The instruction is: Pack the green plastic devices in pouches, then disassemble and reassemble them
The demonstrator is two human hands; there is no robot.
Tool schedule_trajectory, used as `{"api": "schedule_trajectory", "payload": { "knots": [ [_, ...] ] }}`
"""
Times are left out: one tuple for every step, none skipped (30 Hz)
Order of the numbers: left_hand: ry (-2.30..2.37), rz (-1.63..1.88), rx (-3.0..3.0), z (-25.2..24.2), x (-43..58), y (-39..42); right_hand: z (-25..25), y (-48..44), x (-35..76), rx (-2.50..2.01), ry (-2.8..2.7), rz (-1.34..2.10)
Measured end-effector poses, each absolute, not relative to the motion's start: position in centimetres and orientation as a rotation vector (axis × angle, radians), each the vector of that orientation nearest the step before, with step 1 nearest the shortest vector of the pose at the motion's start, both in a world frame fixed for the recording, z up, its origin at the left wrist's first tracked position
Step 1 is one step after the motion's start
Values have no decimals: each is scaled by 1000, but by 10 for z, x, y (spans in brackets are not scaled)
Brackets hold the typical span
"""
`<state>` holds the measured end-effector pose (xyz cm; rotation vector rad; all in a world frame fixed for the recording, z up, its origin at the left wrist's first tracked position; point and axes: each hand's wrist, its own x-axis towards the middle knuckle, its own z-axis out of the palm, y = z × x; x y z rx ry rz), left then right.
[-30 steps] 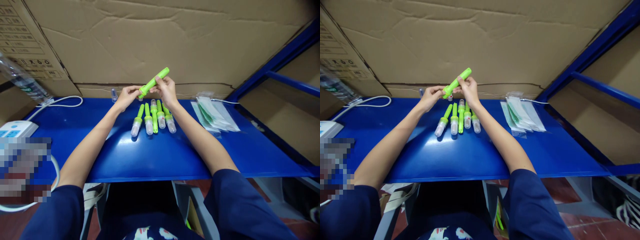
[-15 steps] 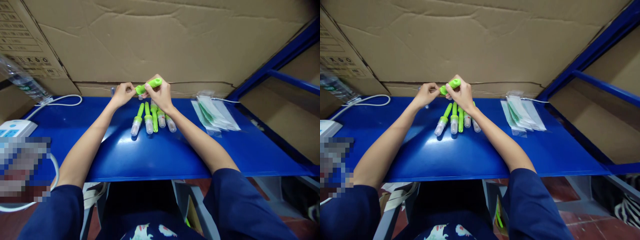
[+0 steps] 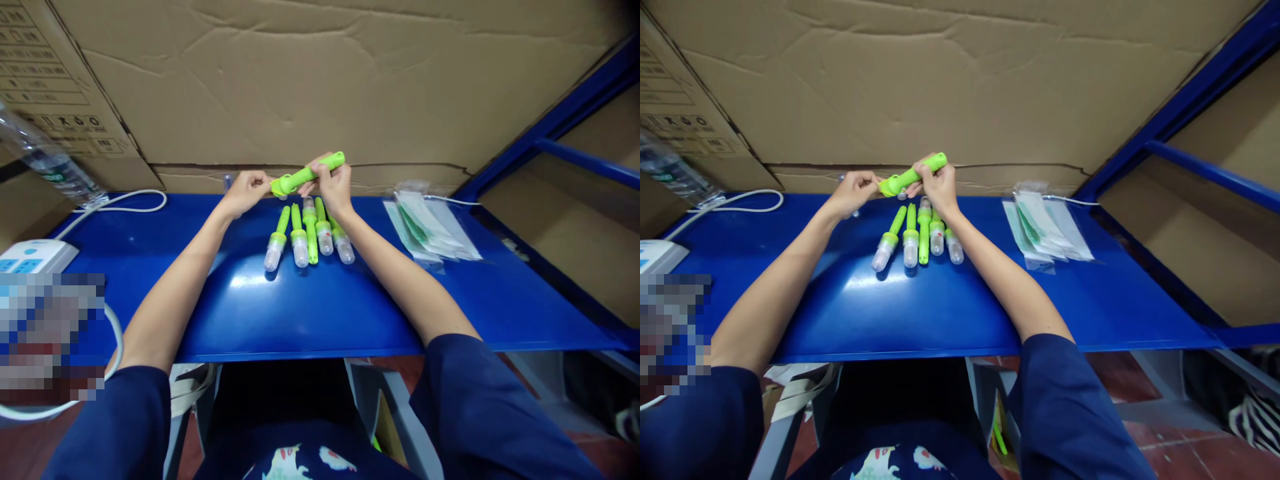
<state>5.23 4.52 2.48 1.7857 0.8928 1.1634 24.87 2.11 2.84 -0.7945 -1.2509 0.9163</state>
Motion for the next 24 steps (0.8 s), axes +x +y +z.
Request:
{"api": "schedule_trajectory", "payload": {
  "knots": [
    [885, 1162, 1751, 25, 53, 44, 28, 24, 250, -797, -1247, 912],
    [880, 1159, 1712, 25, 54, 43, 27, 27, 252, -803, -1243, 912],
    [876, 1155, 1673, 24, 54, 43, 26, 30, 253, -811, -1237, 914],
    [868, 1149, 1638, 24, 54, 43, 24, 32, 254, -817, -1229, 921],
    [854, 1142, 1609, 23, 53, 43, 23, 34, 255, -817, -1220, 930],
    [835, 1137, 1585, 23, 53, 44, 22, 35, 255, -810, -1210, 943],
    [817, 1137, 1564, 22, 52, 44, 21, 37, 256, -793, -1201, 963],
    [803, 1143, 1542, 22, 51, 45, 20, 37, 256, -768, -1194, 990],
    [795, 1153, 1517, 22, 50, 46, 19, 38, 256, -738, -1186, 1022],
    [790, 1165, 1489, 21, 48, 47, 19, 38, 257, -709, -1180, 1063],
    [786, 1174, 1463, 21, 47, 48, 18, 39, 257, -688, -1175, 1117],
    [781, 1176, 1442, 20, 45, 49, 18, 39, 258, -679, -1175, 1179],
    [777, 1173, 1430, 19, 43, 50, 19, 38, 259, -683, -1177, 1243],
    [776, 1170, 1427, 18, 41, 51, 19, 38, 260, -696, -1179, 1297],
    [781, 1176, 1428, 17, 39, 52, 20, 37, 261, -715, -1180, 1334],
    [792, 1187, 1429, 16, 38, 53, 21, 36, 262, -734, -1176, 1347],
    [804, 1202, 1429, 15, 38, 53, 22, 36, 263, -750, -1168, 1338],
    [815, 1217, 1432, 15, 38, 53, 23, 34, 263, -764, -1162, 1315],
    [819, 1230, 1439, 14, 40, 53, 24, 33, 263, -775, -1157, 1290],
    [815, 1240, 1454, 14, 42, 52, 26, 32, 262, -786, -1157, 1267],
    [804, 1248, 1475, 13, 44, 51, 27, 31, 262, -794, -1161, 1249],
    [787, 1258, 1495, 13, 46, 50, 28, 30, 261, -798, -1165, 1234],
    [768, 1273, 1509, 12, 48, 49, 29, 29, 259, -801, -1168, 1220],
    [749, 1288, 1513, 11, 50, 49, 30, 28, 258, -800, -1170, 1206]
  ]
}}
